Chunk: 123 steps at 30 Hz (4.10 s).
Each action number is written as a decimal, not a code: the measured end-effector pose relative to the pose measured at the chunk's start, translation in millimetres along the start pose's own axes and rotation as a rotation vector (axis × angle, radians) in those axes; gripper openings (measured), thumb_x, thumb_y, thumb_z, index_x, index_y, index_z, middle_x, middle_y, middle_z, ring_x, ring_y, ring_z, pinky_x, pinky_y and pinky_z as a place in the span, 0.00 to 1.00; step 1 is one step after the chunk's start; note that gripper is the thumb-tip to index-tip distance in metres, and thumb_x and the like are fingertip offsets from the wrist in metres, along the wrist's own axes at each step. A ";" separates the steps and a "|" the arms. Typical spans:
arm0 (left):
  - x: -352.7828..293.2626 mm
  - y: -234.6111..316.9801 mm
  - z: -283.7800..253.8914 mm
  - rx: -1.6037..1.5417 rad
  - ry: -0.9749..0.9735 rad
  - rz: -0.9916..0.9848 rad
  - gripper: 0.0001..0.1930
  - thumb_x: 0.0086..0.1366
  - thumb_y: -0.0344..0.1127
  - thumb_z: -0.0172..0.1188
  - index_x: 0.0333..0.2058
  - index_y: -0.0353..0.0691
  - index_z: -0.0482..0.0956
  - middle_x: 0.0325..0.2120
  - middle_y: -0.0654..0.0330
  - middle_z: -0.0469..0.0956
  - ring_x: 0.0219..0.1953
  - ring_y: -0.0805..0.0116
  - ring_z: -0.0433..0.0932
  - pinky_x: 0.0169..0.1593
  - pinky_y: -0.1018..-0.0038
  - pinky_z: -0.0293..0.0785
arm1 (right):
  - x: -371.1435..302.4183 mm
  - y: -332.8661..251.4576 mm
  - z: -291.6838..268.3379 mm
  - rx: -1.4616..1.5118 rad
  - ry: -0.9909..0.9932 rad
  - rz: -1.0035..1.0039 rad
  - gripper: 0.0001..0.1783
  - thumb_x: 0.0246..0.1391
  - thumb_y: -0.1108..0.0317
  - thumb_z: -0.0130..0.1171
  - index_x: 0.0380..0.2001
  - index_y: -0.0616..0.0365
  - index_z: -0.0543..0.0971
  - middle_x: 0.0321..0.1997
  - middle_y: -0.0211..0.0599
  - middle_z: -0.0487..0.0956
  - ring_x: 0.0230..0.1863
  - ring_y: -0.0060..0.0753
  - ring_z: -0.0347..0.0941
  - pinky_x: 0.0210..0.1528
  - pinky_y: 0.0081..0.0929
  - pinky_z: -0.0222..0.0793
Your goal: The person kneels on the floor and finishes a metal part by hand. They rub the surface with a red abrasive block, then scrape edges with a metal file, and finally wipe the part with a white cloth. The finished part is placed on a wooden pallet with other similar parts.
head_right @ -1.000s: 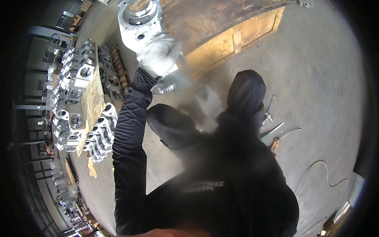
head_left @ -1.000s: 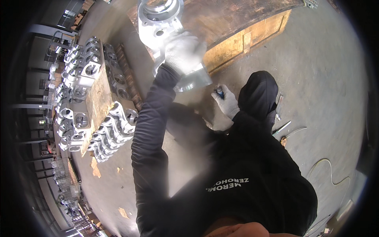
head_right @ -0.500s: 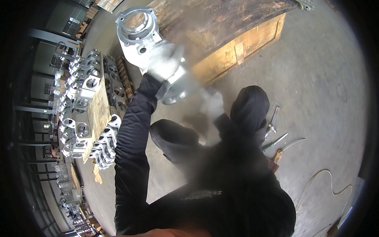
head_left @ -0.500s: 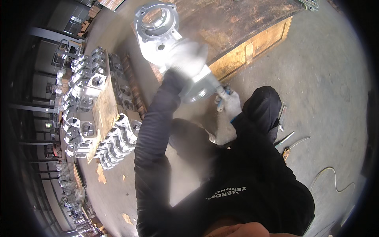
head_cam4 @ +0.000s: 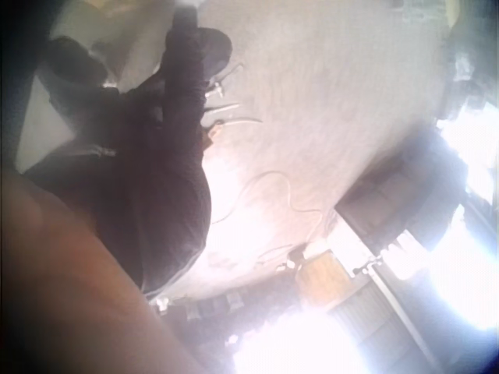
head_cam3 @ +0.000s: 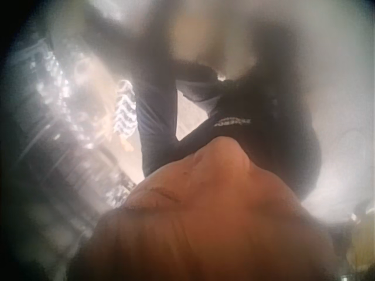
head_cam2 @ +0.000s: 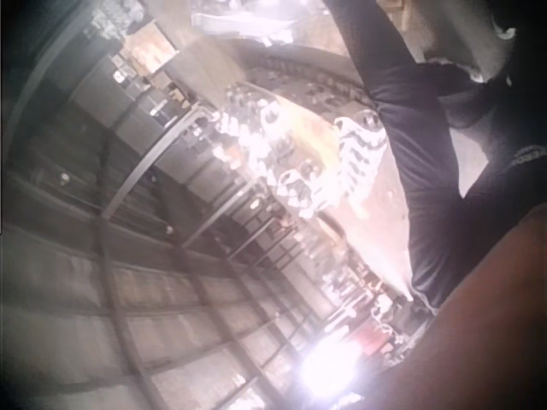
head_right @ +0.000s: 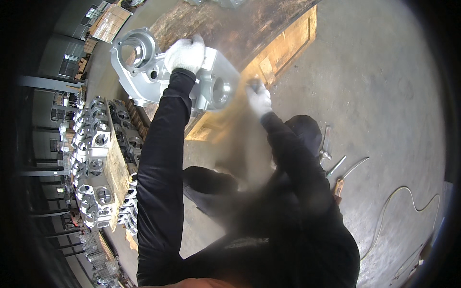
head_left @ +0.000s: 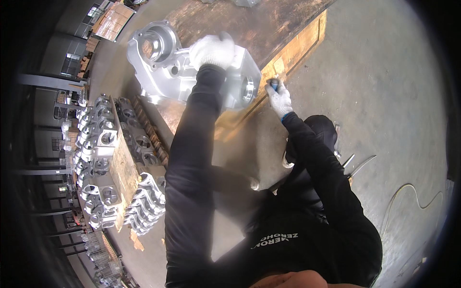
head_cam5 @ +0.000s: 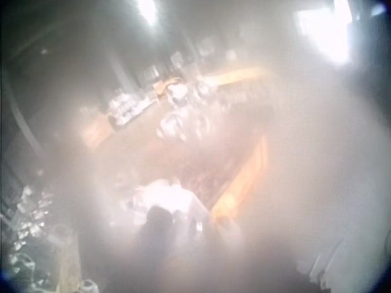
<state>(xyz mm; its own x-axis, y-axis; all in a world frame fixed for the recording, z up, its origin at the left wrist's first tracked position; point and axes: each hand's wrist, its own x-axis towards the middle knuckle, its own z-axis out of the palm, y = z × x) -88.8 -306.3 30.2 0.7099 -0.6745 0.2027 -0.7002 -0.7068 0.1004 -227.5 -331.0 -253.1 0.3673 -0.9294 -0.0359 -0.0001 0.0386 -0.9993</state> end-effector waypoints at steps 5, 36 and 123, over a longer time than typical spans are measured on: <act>-6.2 0.4 -6.2 0.012 -0.046 0.023 0.34 0.74 0.53 0.37 0.35 0.35 0.90 0.39 0.45 0.88 0.48 0.42 0.86 0.58 0.55 0.76 | 13.5 31.3 20.7 -0.294 -0.056 -0.284 0.18 0.68 0.52 0.55 0.56 0.44 0.74 0.42 0.53 0.83 0.39 0.59 0.83 0.44 0.46 0.81; -7.0 0.6 1.7 -0.009 0.066 0.088 0.32 0.70 0.58 0.39 0.27 0.48 0.92 0.28 0.52 0.88 0.40 0.44 0.87 0.51 0.55 0.79 | 10.1 29.6 47.1 -0.409 0.074 -0.331 0.11 0.62 0.68 0.55 0.47 0.49 0.71 0.33 0.45 0.78 0.32 0.49 0.81 0.33 0.42 0.78; -57.0 -178.0 18.1 -0.327 0.625 -0.050 0.60 0.60 0.63 0.71 0.79 0.41 0.47 0.79 0.41 0.47 0.82 0.43 0.43 0.81 0.51 0.44 | -48.6 -170.7 -0.2 0.115 -0.303 -0.258 0.19 0.75 0.50 0.59 0.39 0.56 0.80 0.32 0.21 0.77 0.28 0.13 0.69 0.31 0.20 0.64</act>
<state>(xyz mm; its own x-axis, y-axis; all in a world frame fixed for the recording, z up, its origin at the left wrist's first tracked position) -3.2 -146.0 -16.9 0.6339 -0.3252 0.7017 -0.7245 -0.5673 0.3916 -245.5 -292.5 -80.7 0.5991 -0.7643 0.2384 0.2253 -0.1248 -0.9663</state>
